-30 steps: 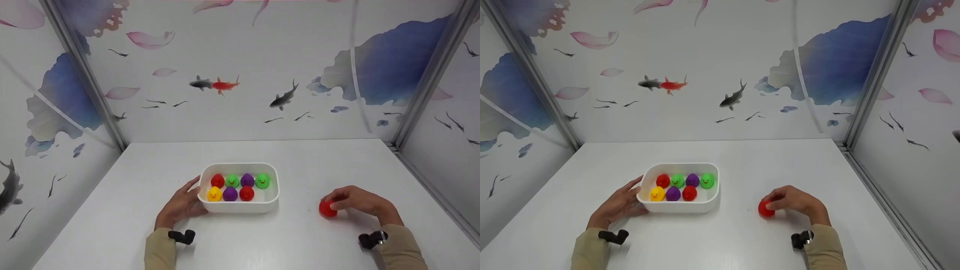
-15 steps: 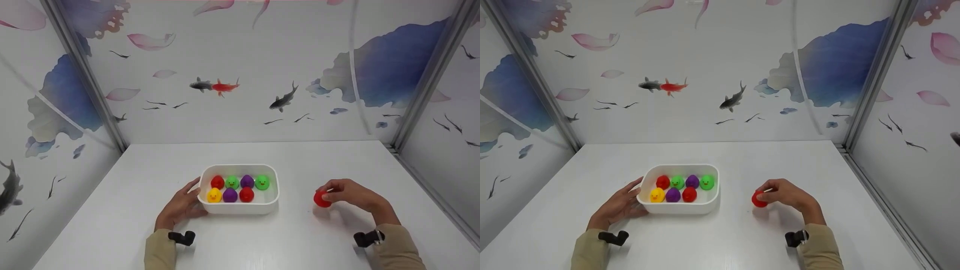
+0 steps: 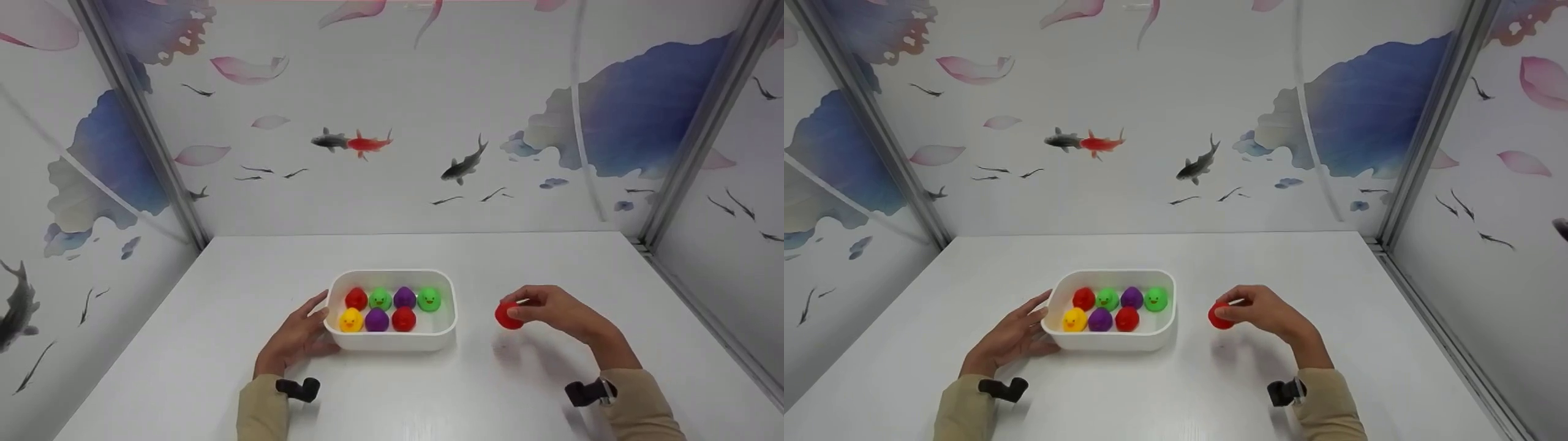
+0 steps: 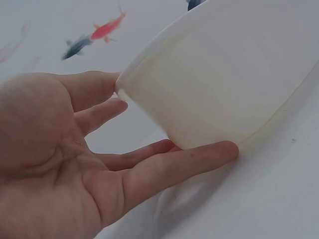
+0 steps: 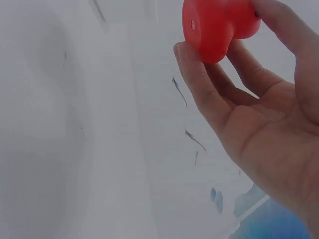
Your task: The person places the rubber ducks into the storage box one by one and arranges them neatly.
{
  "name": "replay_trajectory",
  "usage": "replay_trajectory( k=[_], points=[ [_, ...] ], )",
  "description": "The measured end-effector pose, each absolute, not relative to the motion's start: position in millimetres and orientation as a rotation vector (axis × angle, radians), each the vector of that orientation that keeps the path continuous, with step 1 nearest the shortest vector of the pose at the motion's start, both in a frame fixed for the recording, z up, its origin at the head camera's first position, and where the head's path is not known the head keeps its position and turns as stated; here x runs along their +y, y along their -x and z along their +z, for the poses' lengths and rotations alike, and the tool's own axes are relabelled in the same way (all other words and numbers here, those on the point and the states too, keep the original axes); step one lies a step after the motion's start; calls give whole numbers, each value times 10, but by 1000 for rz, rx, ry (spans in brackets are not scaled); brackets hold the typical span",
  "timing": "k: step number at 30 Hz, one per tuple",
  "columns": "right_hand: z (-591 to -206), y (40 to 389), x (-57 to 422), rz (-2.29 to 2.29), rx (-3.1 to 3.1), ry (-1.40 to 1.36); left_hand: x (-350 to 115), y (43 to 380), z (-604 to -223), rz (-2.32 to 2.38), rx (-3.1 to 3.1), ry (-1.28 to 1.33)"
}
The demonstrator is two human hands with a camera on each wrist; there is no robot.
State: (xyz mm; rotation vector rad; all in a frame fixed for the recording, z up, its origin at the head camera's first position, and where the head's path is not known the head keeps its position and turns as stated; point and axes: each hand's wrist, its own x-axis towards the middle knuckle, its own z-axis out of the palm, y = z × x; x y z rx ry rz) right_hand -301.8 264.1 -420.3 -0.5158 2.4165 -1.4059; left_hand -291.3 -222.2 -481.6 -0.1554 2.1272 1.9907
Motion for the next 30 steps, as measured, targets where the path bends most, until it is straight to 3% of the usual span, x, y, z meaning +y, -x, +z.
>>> replay_trajectory(
  k=[11, 30],
  points=[
    [-4237, 3004, 2367, -1480, 2493, 307, -2228, 2927, -4824, 2038, 2051, 95],
    [-4271, 3007, 1534, -1594, 2536, 200, -2262, 2921, -4854, 2003, 2094, 113]
  ],
)
